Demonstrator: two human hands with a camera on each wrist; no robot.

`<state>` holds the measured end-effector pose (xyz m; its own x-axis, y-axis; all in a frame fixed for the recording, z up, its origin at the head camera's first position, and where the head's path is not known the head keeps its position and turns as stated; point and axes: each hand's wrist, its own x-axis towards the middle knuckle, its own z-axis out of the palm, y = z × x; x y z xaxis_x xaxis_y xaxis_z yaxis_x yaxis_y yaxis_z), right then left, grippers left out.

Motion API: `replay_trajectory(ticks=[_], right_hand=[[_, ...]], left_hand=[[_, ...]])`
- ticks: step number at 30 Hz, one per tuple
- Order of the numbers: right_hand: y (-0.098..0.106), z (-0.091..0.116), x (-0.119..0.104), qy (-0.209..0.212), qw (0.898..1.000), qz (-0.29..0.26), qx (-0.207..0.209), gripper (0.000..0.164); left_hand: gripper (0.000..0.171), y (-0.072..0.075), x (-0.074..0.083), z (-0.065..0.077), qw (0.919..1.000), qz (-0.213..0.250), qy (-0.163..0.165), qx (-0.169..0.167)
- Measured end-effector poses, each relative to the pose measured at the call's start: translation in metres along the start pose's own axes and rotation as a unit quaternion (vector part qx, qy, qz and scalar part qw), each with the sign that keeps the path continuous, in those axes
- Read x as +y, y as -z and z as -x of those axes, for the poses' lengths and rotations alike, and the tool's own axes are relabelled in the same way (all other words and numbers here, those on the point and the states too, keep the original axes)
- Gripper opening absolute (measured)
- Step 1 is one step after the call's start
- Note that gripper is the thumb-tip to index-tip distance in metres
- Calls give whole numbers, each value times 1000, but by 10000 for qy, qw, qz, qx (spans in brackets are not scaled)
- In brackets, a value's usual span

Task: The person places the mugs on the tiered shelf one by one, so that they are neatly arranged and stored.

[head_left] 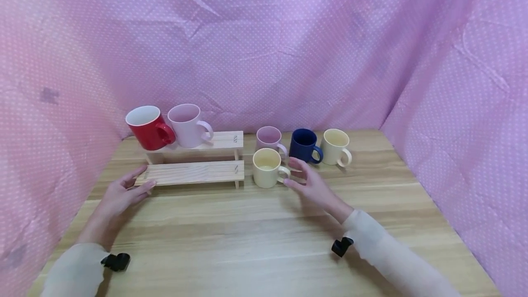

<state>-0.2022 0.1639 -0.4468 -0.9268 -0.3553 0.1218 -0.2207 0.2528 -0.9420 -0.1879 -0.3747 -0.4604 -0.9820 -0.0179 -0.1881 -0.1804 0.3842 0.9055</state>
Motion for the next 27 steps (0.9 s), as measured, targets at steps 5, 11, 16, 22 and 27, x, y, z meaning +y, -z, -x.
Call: replay_trajectory(ticks=[5, 11, 16, 22, 27], right_hand=[[-4, -1, 7, -244, 9996, -143, -74, 64], [-8, -4, 9, -345, 9982, -477, -113, 50], [-9, -9, 12, -522, 9963, -661, -179, 48], [-10, -15, 9, -1020, 9924, -687, -18, 49], [-11, -19, 1, -1257, 9905, -555, -102, 50]], left_hand=[[92, -2, -1, -2, 9999, 120, -32, 43], [91, -2, -1, -3, 9997, 204, -139, 60], [89, -3, -3, -3, 9995, 253, -169, 22], [89, -4, -4, -4, 9993, 356, -146, 6], [87, -2, -5, -3, 9986, 474, -218, 63]])
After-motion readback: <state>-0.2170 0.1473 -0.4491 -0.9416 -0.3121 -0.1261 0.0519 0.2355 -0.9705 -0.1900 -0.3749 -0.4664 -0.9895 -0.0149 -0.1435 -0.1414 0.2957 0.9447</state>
